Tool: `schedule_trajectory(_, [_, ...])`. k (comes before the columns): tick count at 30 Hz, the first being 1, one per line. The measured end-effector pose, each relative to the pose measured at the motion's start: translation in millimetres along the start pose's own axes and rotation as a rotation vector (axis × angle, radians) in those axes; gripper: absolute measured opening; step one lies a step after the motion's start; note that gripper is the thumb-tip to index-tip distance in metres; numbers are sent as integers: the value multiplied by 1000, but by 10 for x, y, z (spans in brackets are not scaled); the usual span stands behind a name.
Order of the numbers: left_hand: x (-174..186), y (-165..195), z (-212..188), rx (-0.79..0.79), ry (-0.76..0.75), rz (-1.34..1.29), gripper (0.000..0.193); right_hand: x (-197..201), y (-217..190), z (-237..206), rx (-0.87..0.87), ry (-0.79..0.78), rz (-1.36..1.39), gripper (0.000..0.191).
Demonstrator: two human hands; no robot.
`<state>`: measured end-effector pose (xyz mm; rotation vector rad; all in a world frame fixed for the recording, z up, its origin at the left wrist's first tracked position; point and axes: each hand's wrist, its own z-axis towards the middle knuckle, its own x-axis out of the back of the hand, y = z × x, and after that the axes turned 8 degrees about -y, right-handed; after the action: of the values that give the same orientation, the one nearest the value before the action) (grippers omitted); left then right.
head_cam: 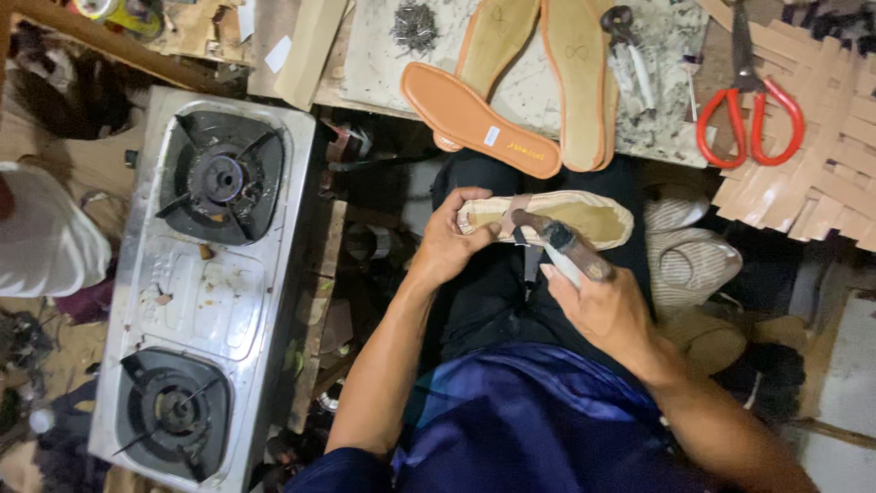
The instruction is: The person holds a woven shoe upper on their lap, positions a flat insole board against it, and hammers along the edge to secure the insole to the upper. They then press and align the assembled shoe, set it on the workbench, and handle a wooden last and insole boards.
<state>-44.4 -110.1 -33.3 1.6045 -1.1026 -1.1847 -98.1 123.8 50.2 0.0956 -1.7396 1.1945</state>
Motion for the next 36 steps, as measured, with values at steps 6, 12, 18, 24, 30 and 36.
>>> schedule_trajectory(6, [58,-1,-43,-8,-25,53,48,269,-221,-323,95,91,226,16])
schedule_trajectory(12, [134,131,-132,-5,-22,252,34,-107,-161,-11,-92,-14,295,34])
schedule_trajectory(18, [105,238,-112,42,42,292,37,362,-368,-232,215,45,211,15])
schedule_trajectory(24, [117,247,-123,-12,49,292,36,-37,-282,5,154,69,53,30])
schedule_trajectory(30, [135,179,-182,4,50,284,37,17,141,-11,-89,-14,-214,40])
schedule_trajectory(36, [110,113,-255,6,56,289,34,678,485,158,-194,288,-273,44])
